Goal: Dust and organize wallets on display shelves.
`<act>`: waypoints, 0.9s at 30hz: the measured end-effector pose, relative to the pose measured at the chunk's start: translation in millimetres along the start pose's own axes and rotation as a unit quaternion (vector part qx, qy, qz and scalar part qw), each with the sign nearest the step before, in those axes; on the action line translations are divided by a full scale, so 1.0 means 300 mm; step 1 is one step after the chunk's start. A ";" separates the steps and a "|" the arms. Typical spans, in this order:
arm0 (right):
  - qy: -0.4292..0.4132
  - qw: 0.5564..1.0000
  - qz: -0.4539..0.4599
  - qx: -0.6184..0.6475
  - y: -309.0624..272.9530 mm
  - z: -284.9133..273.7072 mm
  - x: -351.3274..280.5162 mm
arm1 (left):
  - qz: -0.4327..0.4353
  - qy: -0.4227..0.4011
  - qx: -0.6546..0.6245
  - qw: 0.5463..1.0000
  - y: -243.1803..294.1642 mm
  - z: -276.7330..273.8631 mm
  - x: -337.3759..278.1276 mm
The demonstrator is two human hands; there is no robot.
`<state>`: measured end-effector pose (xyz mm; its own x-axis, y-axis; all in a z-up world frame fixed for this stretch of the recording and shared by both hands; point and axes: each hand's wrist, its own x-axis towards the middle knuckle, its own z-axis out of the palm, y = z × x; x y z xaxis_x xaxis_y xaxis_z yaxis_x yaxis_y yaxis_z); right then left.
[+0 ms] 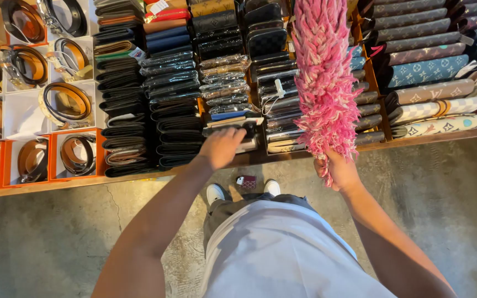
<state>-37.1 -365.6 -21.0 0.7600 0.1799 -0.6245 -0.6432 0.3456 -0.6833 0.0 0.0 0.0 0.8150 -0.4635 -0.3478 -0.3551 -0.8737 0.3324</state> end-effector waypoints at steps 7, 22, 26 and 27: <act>0.066 0.992 -0.100 -0.041 -0.081 -0.083 0.016 | 0.042 0.155 0.018 0.987 -0.043 0.003 0.028; 0.102 0.952 -0.270 -0.101 -0.316 -0.125 -0.015 | 0.147 0.248 -0.021 0.957 0.118 0.080 -0.108; 0.101 0.944 -0.282 -0.139 -0.301 -0.079 -0.007 | 0.376 0.190 -0.128 0.898 0.208 0.190 -0.195; 0.086 0.946 -0.276 -0.145 -0.290 -0.090 -0.001 | 0.428 0.167 -0.153 0.875 0.281 0.227 -0.268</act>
<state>16.1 -420.7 28.4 0.9774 -0.1154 -0.1769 -0.1695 0.0712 -0.9830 -126.5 -46.4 -3.9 0.4176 -0.8147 0.4023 -0.8029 -0.1235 0.5832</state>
